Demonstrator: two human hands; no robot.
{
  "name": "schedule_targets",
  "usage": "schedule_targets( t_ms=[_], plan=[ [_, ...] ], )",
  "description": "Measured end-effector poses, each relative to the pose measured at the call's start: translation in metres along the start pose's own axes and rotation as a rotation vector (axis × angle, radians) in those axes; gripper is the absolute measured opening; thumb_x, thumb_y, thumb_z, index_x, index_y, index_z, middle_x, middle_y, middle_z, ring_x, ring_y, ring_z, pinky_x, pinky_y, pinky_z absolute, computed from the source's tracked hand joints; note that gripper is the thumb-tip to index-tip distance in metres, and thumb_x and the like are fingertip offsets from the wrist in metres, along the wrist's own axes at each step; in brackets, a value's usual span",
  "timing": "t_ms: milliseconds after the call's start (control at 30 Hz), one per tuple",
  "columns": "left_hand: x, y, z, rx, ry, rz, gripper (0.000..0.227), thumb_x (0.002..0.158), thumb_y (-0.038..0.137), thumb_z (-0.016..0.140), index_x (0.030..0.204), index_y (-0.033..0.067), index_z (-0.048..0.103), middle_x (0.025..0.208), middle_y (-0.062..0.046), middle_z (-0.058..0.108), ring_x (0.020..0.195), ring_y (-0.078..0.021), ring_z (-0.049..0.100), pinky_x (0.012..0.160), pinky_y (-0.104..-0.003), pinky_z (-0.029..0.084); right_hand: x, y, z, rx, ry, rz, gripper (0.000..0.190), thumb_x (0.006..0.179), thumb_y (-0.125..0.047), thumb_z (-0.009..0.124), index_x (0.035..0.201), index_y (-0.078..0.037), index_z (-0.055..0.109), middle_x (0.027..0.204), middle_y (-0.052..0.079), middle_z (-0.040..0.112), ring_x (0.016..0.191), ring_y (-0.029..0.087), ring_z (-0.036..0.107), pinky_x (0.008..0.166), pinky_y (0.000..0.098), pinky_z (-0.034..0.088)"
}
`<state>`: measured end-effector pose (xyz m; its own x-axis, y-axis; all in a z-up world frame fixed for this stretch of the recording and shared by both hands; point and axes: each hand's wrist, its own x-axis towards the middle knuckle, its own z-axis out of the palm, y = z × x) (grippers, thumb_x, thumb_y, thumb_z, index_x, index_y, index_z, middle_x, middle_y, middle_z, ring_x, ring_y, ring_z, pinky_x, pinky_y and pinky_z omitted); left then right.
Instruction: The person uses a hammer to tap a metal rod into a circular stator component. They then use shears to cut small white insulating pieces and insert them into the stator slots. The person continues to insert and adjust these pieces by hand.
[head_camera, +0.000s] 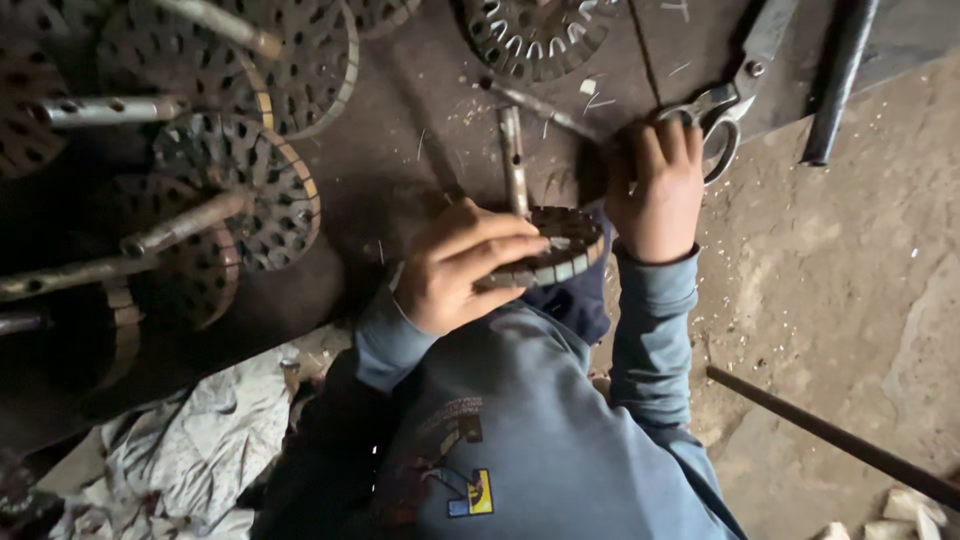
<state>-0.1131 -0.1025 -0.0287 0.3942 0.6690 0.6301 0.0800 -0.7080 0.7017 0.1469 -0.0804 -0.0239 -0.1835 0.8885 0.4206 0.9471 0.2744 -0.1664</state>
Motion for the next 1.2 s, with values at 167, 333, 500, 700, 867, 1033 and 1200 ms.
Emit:
schedule_targets(
  t_ms=[167, 333, 500, 700, 867, 1033, 1200],
  plan=[
    [0.021, -0.011, 0.002, -0.034, 0.223, -0.210, 0.031, 0.089, 0.012, 0.086, 0.113, 0.0025, 0.068, 0.118, -0.011, 0.068, 0.105, -0.0266, 0.072, 0.092, -0.036, 0.059, -0.038, -0.001, -0.006, 0.180, -0.083, 0.269, 0.015, 0.100, -0.013, 0.065, 0.106, 0.000, 0.060, 0.094, 0.019, 0.061, 0.086, 0.040, 0.058, 0.074, 0.0444, 0.045],
    [0.038, -0.026, -0.007, 0.068, 0.262, -0.229, 0.036, 0.089, 0.014, 0.086, 0.114, -0.0023, 0.067, 0.118, -0.015, 0.067, 0.106, -0.0295, 0.070, 0.092, -0.038, 0.057, -0.112, 0.008, -0.020, 1.240, -0.059, 1.008, 0.022, 0.108, -0.019, 0.058, 0.097, 0.000, 0.059, 0.079, 0.000, 0.053, 0.071, 0.012, 0.047, 0.064, 0.0283, 0.039],
    [0.042, -0.022, -0.021, -0.009, 0.157, -0.156, 0.046, 0.093, 0.019, 0.083, 0.126, -0.0033, 0.060, 0.124, -0.019, 0.065, 0.112, -0.0334, 0.067, 0.098, -0.040, 0.054, -0.160, -0.008, -0.058, 1.195, -0.119, 0.919, 0.014, 0.102, -0.012, 0.062, 0.097, 0.001, 0.060, 0.080, 0.002, 0.054, 0.072, 0.009, 0.047, 0.064, 0.0259, 0.037],
    [0.035, -0.004, -0.027, 0.001, 0.133, -0.295, 0.030, 0.110, 0.013, 0.065, 0.137, -0.0012, 0.060, 0.129, -0.018, 0.069, 0.118, -0.0311, 0.071, 0.102, -0.036, 0.054, -0.149, -0.043, -0.036, 1.231, -0.311, 0.785, 0.015, 0.100, -0.015, 0.062, 0.096, -0.001, 0.061, 0.088, 0.000, 0.059, 0.081, 0.007, 0.052, 0.070, 0.0244, 0.043],
    [0.023, 0.003, -0.025, 0.135, 0.153, -0.304, 0.035, 0.106, 0.015, 0.066, 0.138, -0.0005, 0.060, 0.131, -0.021, 0.068, 0.119, -0.0337, 0.068, 0.101, -0.037, 0.053, -0.108, -0.070, 0.006, 1.450, -0.168, 0.760, 0.019, 0.108, -0.019, 0.059, 0.095, -0.004, 0.059, 0.074, -0.003, 0.055, 0.066, 0.007, 0.048, 0.061, 0.0242, 0.039],
    [0.015, 0.002, -0.012, 0.170, 0.253, -0.301, 0.034, 0.100, 0.012, 0.072, 0.131, -0.0003, 0.063, 0.119, -0.018, 0.071, 0.107, -0.0292, 0.070, 0.093, -0.036, 0.055, -0.066, -0.102, 0.005, 0.736, 0.054, 0.138, 0.014, 0.089, -0.009, 0.071, 0.096, -0.003, 0.061, 0.084, 0.007, 0.066, 0.072, 0.018, 0.062, 0.063, 0.0326, 0.050],
    [0.009, -0.008, -0.001, 0.076, 0.361, -0.417, 0.025, 0.098, 0.008, 0.078, 0.120, 0.0024, 0.067, 0.101, -0.009, 0.075, 0.087, -0.0161, 0.072, 0.080, -0.030, 0.058, -0.043, -0.112, 0.012, 0.452, 0.066, -0.216, 0.022, 0.076, -0.006, 0.080, 0.083, -0.006, 0.059, 0.071, 0.012, 0.058, 0.062, 0.033, 0.057, 0.056, 0.0419, 0.048]
  ],
)
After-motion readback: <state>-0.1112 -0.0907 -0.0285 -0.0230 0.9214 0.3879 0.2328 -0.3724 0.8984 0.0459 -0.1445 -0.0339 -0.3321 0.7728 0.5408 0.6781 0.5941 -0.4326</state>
